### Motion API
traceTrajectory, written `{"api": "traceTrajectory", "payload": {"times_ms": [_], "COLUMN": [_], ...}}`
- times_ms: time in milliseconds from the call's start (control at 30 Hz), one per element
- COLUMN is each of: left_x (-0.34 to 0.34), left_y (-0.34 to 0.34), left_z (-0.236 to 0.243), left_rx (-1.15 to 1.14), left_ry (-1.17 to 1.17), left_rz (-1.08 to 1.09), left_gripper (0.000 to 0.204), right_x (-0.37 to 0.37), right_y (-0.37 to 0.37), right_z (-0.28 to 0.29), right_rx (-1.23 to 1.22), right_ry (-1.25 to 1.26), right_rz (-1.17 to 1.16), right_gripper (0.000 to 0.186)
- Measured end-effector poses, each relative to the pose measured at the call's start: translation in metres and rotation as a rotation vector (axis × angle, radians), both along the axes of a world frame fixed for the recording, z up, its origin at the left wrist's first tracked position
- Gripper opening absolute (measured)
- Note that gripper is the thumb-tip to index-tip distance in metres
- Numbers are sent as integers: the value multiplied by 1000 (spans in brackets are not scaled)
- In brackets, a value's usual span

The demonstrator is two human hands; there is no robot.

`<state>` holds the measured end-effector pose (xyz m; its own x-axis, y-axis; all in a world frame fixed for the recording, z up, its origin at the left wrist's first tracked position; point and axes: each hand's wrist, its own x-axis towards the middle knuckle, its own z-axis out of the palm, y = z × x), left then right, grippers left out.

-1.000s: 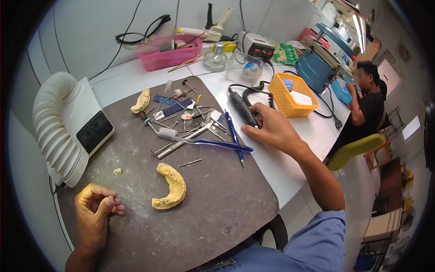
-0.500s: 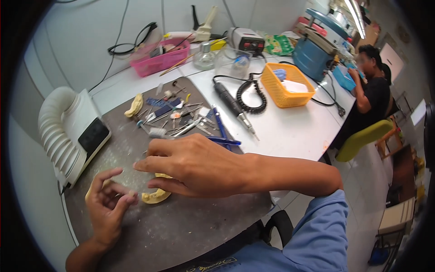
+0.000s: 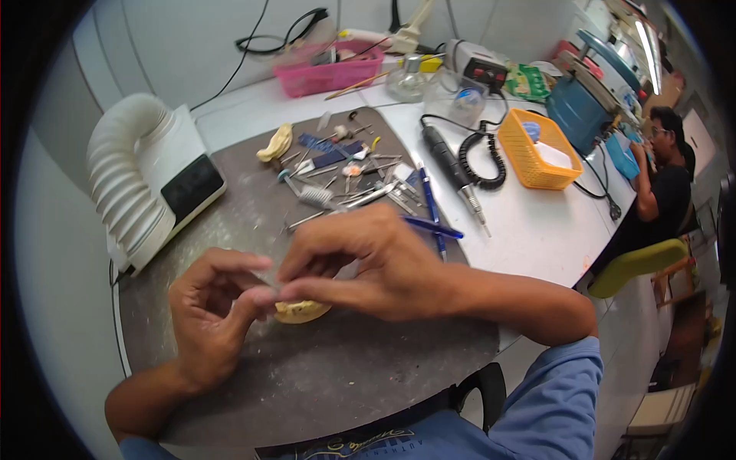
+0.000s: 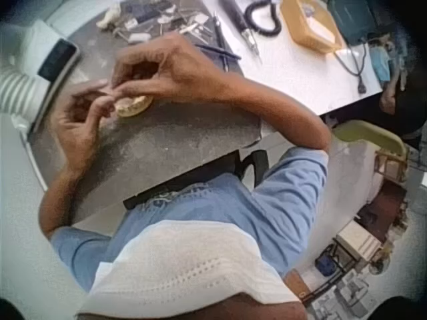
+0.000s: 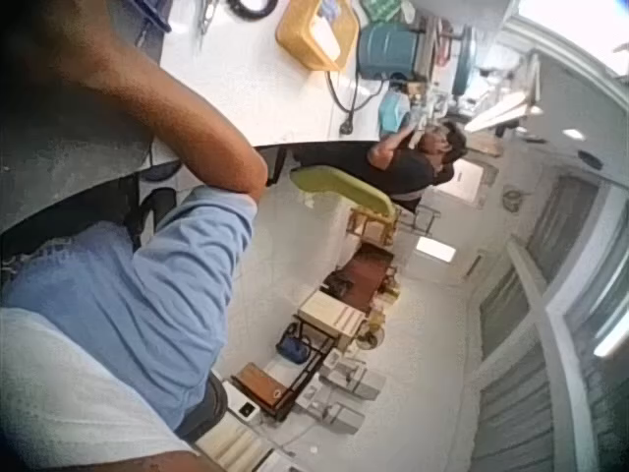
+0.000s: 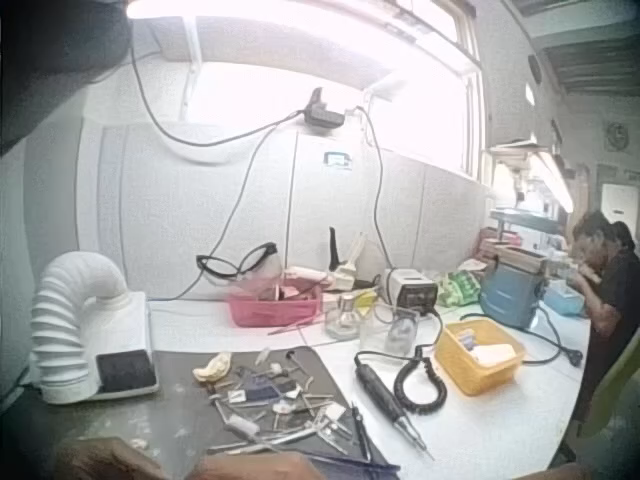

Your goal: Adjusting and fitting a dental bridge onto a gypsum model using a handpiece and explorer.

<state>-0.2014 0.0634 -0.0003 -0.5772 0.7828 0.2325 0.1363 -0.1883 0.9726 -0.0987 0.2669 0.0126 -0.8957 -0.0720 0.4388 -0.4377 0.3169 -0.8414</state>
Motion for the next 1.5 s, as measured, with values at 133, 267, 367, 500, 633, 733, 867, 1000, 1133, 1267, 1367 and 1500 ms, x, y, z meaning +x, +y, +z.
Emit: {"api": "traceTrajectory", "payload": {"times_ms": [133, 267, 367, 500, 633, 733, 867, 1000, 1133, 1267, 1367, 1500], "left_x": [-11, -14, -14, -26, -12, -12, -9, -8, -3, -9, -10, -15], "left_y": [-2, -4, -2, -21, -4, -3, -5, -10, -11, -9, -6, -1], "left_z": [4, 2, -3, -2, -4, -4, -10, -8, -2, 2, 1, -11], "left_rx": [-63, -189, -15, -201, -87, -97, -150, -221, -246, -211, -169, -196], "left_ry": [347, 736, 698, 743, 646, 846, 943, 857, 784, 1046, 1107, 975], "left_rz": [164, 11, 95, -206, 70, 10, -49, -38, 22, 34, 37, -106], "left_gripper": [6, 6, 2, 18, 34, 38, 37, 38, 45, 60, 74, 81], "right_x": [9, 11, 7, 6, 9, 10, 14, 19, 19, 16, 16, 15], "right_y": [19, 22, 17, 10, 6, 5, 11, 15, 20, 35, 44, 43], "right_z": [10, 15, 4, -3, 1, 2, 15, 21, 23, 31, 28, 24], "right_rx": [74, 213, 259, 174, 243, 303, 518, 702, 830, 813, 947, 922], "right_ry": [-24, -92, -23, -88, -55, -1, -81, -326, -298, -261, -245, -278], "right_rz": [-161, -244, -225, -280, -355, -414, -454, -355, -301, -485, -498, -468], "right_gripper": [8, 13, 13, 11, 10, 10, 9, 9, 13, 18, 19, 17]}}
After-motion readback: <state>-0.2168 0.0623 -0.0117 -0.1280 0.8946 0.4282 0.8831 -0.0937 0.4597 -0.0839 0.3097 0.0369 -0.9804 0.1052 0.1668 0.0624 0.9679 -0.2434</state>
